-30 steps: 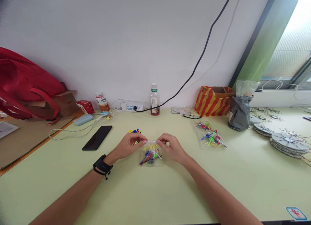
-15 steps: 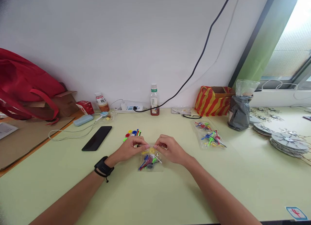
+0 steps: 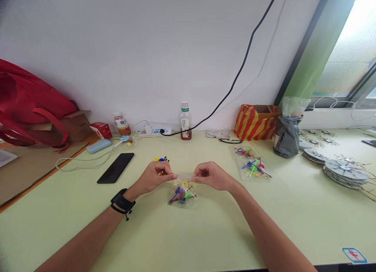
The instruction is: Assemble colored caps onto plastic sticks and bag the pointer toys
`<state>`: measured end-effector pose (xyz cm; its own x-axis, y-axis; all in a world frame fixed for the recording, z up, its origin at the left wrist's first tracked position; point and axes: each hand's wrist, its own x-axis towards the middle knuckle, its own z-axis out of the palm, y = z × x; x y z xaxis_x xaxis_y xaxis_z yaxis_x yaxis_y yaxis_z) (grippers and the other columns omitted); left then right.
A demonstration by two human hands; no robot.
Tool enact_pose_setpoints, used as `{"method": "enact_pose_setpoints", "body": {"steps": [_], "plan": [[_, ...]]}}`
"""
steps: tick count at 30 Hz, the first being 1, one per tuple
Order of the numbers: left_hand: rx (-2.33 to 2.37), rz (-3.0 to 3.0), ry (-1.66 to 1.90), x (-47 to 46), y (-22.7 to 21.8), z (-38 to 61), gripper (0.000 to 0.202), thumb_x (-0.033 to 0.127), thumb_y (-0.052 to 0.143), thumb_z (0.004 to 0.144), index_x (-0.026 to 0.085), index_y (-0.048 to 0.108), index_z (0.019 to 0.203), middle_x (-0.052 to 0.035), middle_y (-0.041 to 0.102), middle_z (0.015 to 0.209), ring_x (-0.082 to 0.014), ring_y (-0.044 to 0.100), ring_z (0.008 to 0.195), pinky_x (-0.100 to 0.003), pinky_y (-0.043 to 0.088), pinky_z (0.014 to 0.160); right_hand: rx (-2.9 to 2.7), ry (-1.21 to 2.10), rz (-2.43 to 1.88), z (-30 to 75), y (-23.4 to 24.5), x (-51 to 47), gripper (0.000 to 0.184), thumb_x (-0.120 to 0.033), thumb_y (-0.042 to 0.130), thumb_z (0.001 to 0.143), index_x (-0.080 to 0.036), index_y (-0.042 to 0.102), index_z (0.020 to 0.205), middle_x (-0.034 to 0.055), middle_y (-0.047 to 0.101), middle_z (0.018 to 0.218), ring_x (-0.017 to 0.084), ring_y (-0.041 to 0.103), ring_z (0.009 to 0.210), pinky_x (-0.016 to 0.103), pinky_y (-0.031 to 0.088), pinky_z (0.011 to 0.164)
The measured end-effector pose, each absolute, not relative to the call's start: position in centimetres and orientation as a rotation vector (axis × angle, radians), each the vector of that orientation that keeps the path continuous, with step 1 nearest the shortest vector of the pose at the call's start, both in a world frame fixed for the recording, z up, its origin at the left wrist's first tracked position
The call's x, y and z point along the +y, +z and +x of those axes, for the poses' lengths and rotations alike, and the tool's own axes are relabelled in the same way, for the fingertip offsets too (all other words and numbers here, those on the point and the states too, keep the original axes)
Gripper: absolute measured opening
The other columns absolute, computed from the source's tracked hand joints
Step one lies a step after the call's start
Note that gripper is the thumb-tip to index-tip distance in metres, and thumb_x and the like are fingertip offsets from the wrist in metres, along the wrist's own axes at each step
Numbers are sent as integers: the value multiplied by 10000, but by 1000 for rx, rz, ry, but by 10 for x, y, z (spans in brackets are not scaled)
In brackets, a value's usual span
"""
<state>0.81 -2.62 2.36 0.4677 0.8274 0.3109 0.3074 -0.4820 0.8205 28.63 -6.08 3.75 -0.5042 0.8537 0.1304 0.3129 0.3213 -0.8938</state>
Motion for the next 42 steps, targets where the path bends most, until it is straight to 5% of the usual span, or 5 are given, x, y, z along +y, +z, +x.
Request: {"method": "enact_pose_setpoints", "body": {"steps": [9, 17, 31, 36, 42], "plan": [[1393, 2118, 1219, 2, 19, -19, 369, 513, 566, 988, 248, 721, 1192, -76, 725, 1212, -235, 663, 1065, -354, 541, 860, -1651, 474, -1182, 311, 21, -41, 238, -445, 652, 937, -218, 668, 865, 55, 727, 856, 217, 672, 787, 355, 533, 749], [1527, 2425, 748, 7, -16, -30, 594, 582, 624, 932, 257, 610, 1430, -130, 505, 1567, -375, 319, 1525, -582, 308, 1226, -2107, -405, -1347, 300, -23, -20, 199, -141, 527, 961, -211, 659, 829, 101, 723, 913, 256, 633, 909, 381, 443, 810], [1325, 2431, 651, -9, -15, -7, 554, 554, 522, 1006, 236, 594, 1454, -111, 450, 1616, -358, 243, 1563, -592, 261, 1266, -2004, -350, -1830, 312, -34, -10, 237, -341, 575, 948, -200, 662, 1118, 148, 708, 1201, 343, 563, 1216, 492, 411, 1022], [1016, 2246, 623, -25, -1, 4, 533, 408, 426, 1058, 397, 393, 1590, 38, 239, 1724, -271, 161, 1607, -526, 212, 1304, -1905, -381, -1770, 314, -34, -11, 356, -327, 582, 941, -183, 635, 1263, 182, 625, 1385, 397, 468, 1362, 579, 380, 1109], [1042, 2215, 656, -18, 8, -7, 588, 154, 481, 917, 317, 555, 1477, -14, 450, 1619, -254, 394, 1505, -482, 267, 1292, -2223, 99, -1191, 291, -23, -33, 425, -297, 513, 1018, -242, 555, 1438, 105, 631, 1412, 275, 530, 1348, 470, 447, 1134]]}}
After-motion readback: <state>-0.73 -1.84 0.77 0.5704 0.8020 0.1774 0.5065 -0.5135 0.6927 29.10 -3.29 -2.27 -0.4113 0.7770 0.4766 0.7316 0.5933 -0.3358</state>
